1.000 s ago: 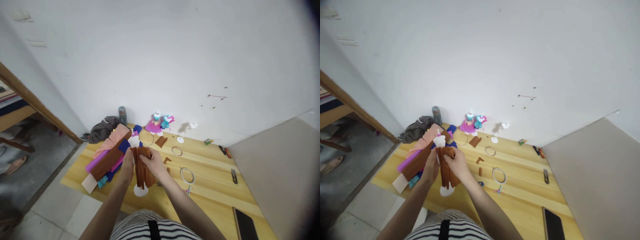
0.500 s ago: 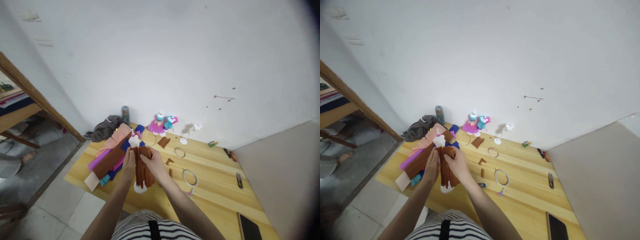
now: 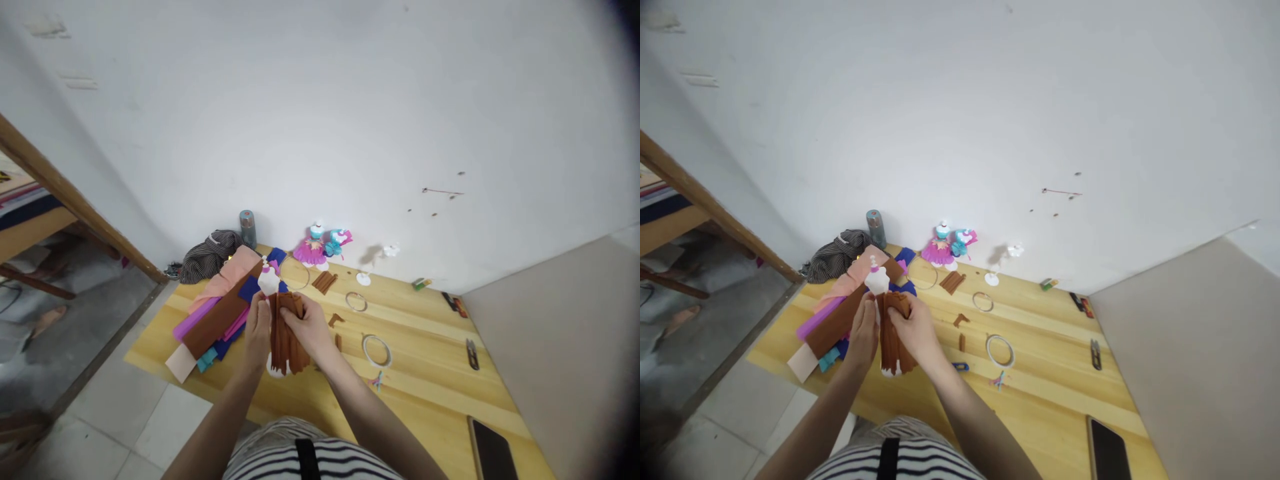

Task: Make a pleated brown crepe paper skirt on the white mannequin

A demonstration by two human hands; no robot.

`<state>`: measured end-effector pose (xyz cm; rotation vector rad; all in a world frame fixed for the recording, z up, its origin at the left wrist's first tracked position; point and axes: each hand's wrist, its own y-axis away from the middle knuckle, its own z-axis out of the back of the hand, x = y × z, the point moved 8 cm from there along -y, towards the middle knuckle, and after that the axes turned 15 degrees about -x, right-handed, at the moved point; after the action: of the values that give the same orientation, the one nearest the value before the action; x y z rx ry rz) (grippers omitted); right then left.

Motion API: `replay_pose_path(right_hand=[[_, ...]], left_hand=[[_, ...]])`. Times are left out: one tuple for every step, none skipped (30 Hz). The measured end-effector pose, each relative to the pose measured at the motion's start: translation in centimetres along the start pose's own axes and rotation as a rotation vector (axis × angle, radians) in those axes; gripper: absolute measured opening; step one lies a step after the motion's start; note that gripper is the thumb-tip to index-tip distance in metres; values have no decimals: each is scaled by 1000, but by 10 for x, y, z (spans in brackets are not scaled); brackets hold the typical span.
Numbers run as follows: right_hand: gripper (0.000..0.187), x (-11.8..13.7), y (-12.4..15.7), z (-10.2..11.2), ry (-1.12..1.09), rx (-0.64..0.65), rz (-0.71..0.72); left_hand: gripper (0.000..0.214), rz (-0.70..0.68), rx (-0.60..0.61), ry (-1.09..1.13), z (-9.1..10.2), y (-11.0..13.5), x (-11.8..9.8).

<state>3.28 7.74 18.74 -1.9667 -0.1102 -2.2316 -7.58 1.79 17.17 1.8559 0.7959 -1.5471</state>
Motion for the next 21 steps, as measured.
replay_pose_path(right_hand=[[9,0,0,2,20,-4,10],[8,0,1,5,41,-8,20],[8,0,2,7,63,-8,32],[8,0,2,8,80,-6,45],[8,1,3,10,91,-4,58],[8,2,3,11,97,-6,70],[8,3,4,12,99,-11,77],[8,3,4,13,98,-17,76],[7,4,3,14,96,-25,69],[7,4,3,15,93,-34,60],[7,4,3,16,90,-41,50],[7,4,3,17,87,-46,42],[7,5,3,17,83,-49,37],[8,5,4,18,80,-52,36],[8,6,4,18,81,-54,35],[8,5,5,19,86,-56,35],[8,5,5,19,93,-59,36],[8,5,6,20,99,-63,38],[8,5,6,20,104,-66,42],[8,5,6,20,108,-69,48],[8,4,7,20,109,-73,51]], left_hand=[[39,-3,9,-4,-2,1,1],[39,-2,14,-10,-3,1,3],[40,2,18,-16,-4,2,6],[40,8,17,-17,-5,2,8],[41,14,21,-15,-5,2,11],[42,21,26,-11,-7,3,13],[43,26,36,-2,-8,4,14],[44,31,46,9,-9,5,15],[44,34,60,19,-11,6,16],[44,38,71,26,-13,7,16],[44,42,79,28,-14,8,16],[43,47,80,28,-15,8,16],[42,52,77,25,-15,9,16],[42,57,67,20,-15,9,15],[41,62,55,13,-15,9,15],[40,64,43,6,-14,8,14],[39,63,33,-3,-13,8,14],[37,61,24,-12,-12,8,13],[36,59,19,-19,-12,8,13],[35,58,16,-25,-12,8,13],[35,60,14,-27,-11,8,13]])
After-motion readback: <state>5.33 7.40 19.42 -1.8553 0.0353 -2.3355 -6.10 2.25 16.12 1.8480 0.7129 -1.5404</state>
